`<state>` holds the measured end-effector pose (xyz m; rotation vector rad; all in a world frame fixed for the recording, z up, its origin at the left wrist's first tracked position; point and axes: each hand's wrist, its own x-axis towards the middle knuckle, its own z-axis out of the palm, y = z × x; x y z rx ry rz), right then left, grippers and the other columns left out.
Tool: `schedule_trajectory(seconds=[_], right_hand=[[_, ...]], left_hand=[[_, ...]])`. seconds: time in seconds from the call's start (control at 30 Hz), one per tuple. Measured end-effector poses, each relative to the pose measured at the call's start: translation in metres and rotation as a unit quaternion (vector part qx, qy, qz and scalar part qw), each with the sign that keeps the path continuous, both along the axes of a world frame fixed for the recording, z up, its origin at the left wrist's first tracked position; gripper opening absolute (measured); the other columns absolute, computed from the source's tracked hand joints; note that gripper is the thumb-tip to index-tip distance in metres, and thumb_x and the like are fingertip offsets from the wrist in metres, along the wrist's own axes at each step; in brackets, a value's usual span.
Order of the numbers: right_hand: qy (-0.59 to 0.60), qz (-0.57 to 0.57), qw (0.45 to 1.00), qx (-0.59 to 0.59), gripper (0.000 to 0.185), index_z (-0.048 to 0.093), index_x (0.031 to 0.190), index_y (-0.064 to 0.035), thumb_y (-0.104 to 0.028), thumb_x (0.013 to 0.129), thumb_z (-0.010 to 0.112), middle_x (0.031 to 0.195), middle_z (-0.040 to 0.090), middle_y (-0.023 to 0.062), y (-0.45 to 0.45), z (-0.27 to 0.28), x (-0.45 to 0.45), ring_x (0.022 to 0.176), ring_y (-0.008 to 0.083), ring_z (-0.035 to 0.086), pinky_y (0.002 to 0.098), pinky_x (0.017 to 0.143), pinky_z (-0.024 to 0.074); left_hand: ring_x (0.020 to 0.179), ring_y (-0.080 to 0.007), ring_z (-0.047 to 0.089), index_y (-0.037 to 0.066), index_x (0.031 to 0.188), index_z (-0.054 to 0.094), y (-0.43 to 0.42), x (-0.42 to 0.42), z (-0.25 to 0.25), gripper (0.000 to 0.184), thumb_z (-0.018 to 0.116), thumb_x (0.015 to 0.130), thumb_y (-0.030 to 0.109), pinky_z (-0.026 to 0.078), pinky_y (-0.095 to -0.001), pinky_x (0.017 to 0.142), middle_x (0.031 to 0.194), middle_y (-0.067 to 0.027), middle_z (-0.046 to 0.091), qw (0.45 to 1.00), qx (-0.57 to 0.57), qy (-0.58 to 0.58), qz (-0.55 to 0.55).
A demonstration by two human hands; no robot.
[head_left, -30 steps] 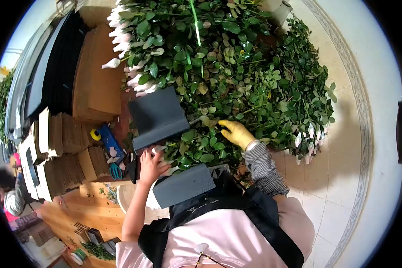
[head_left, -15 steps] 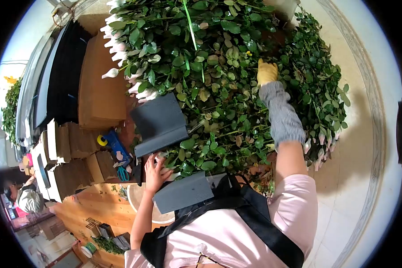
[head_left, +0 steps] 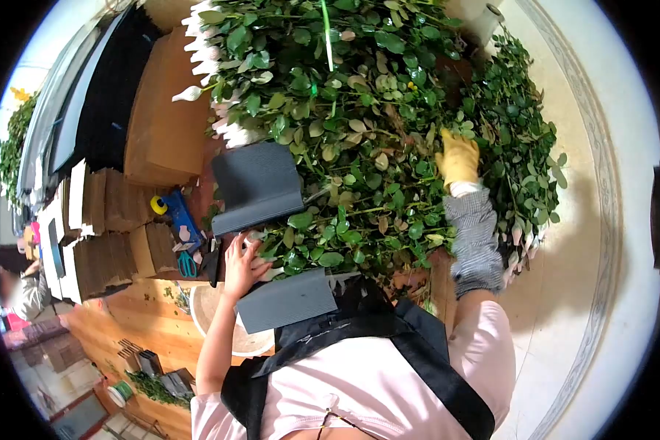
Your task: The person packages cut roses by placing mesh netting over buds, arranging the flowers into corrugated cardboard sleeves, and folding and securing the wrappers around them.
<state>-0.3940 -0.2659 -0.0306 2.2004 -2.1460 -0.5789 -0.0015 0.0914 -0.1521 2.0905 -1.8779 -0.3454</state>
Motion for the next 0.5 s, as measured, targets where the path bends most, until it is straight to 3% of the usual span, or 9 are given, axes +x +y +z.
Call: schedule_trajectory(seconds=[0.07, 0.1, 0.13, 0.23, 0.3, 0.33, 0.4, 0.43, 0.5], right_hand=[[-0.156, 0.144, 0.972, -0.103, 0.057, 0.045, 0.144, -0.0171, -0.024, 0.092, 0.066, 0.137, 0.058, 0.0133, 0.01, 0.011, 0.034, 0.128, 0.0293, 0.054, 0.0422, 0.112, 0.0397], [-0.292, 0.225, 0.918, -0.147, 0.052, 0.049, 0.141, -0.0157, -0.022, 0.092, 0.066, 0.127, 0.064, 0.0143, 0.004, -0.009, 0.046, 0.118, 0.0299, 0.061, 0.0415, 0.106, 0.0462], [-0.341, 0.216, 0.903, -0.145, 0.049, 0.052, 0.139, -0.0137, -0.023, 0.093, 0.066, 0.124, 0.066, 0.0154, 0.002, -0.031, 0.061, 0.113, 0.0306, 0.063, 0.0427, 0.102, 0.0488], [-0.217, 0.126, 0.968, -0.008, 0.043, 0.057, 0.13, -0.0065, -0.027, 0.093, 0.064, 0.103, 0.07, 0.0145, -0.011, -0.06, 0.098, 0.09, 0.0302, 0.068, 0.0405, 0.083, 0.0555], [-0.175, 0.27, 0.931, -0.174, 0.023, 0.064, 0.112, -0.0037, -0.018, 0.094, 0.061, 0.072, 0.062, 0.0065, -0.002, -0.106, 0.087, 0.068, 0.022, 0.062, 0.0365, 0.07, 0.0563], [-0.186, 0.25, 0.921, -0.235, 0.012, 0.068, 0.091, -0.006, -0.015, 0.093, 0.06, 0.069, 0.061, 0.0054, -0.015, -0.151, 0.078, 0.063, 0.0199, 0.06, 0.0335, 0.066, 0.0553], [-0.21, 0.096, 0.959, -0.164, 0.023, 0.065, 0.073, -0.0093, -0.01, 0.094, 0.057, 0.067, 0.06, 0.0035, -0.002, -0.085, 0.074, 0.064, 0.017, 0.06, 0.0319, 0.062, 0.0526], [-0.144, 0.138, 0.955, -0.218, 0.015, 0.073, 0.084, -0.0104, -0.012, 0.091, 0.059, 0.074, 0.069, 0.0093, -0.012, -0.064, 0.063, 0.075, 0.0269, 0.067, 0.0371, 0.072, 0.0572], [-0.125, 0.24, 0.881, -0.389, 0.011, 0.071, 0.087, -0.0096, -0.009, 0.089, 0.06, 0.081, 0.068, 0.0111, -0.017, -0.012, 0.053, 0.083, 0.0265, 0.065, 0.0379, 0.087, 0.0509]], left_hand=[[0.131, -0.0401, 0.042, 0.01, 0.124, 0.06, 0.0, -0.001, 0.002, 0.061, 0.083, 0.072, 0.031, 0.035, -0.0502, 0.107, 0.143, -0.0199, 0.044, 1.0, -0.003, 0.002, -0.006], [0.131, -0.0401, 0.042, 0.01, 0.124, 0.06, 0.0, 0.0, 0.003, 0.061, 0.083, 0.072, 0.031, 0.035, -0.0502, 0.107, 0.143, -0.0199, 0.044, 1.0, -0.003, 0.001, -0.004], [0.132, -0.0399, 0.041, 0.01, 0.124, 0.06, 0.0, 0.0, 0.003, 0.061, 0.083, 0.071, 0.031, 0.035, -0.0501, 0.108, 0.143, -0.0198, 0.044, 1.0, -0.001, 0.003, -0.005], [0.133, -0.0391, 0.04, 0.012, 0.128, 0.059, 0.0, 0.002, -0.003, 0.065, 0.082, 0.072, 0.034, 0.034, -0.0493, 0.109, 0.143, -0.0198, 0.043, 1.0, 0.013, -0.005, -0.012], [0.133, -0.0396, 0.04, 0.013, 0.129, 0.058, 0.0, 0.003, -0.002, 0.065, 0.082, 0.073, 0.036, 0.034, -0.0492, 0.109, 0.144, -0.0194, 0.043, 1.0, 0.013, -0.005, -0.014], [0.134, -0.0396, 0.04, 0.013, 0.13, 0.058, 0.001, 0.004, -0.004, 0.065, 0.081, 0.073, 0.036, 0.034, -0.0491, 0.109, 0.144, -0.0191, 0.043, 1.0, 0.006, -0.009, -0.008], [0.134, -0.0396, 0.04, 0.014, 0.13, 0.058, 0.005, 0.004, -0.01, 0.065, 0.08, 0.074, 0.038, 0.034, -0.049, 0.109, 0.144, -0.0188, 0.043, 1.0, -0.002, -0.006, -0.002], [0.134, -0.0392, 0.04, 0.014, 0.13, 0.059, 0.004, 0.004, -0.009, 0.064, 0.08, 0.074, 0.038, 0.035, -0.0492, 0.109, 0.144, -0.0187, 0.043, 1.0, -0.008, -0.01, -0.005], [0.134, -0.0385, 0.04, 0.013, 0.129, 0.059, 0.004, 0.004, -0.008, 0.064, 0.08, 0.075, 0.039, 0.034, -0.0492, 0.109, 0.144, -0.0184, 0.043, 1.0, -0.011, -0.005, -0.005]])
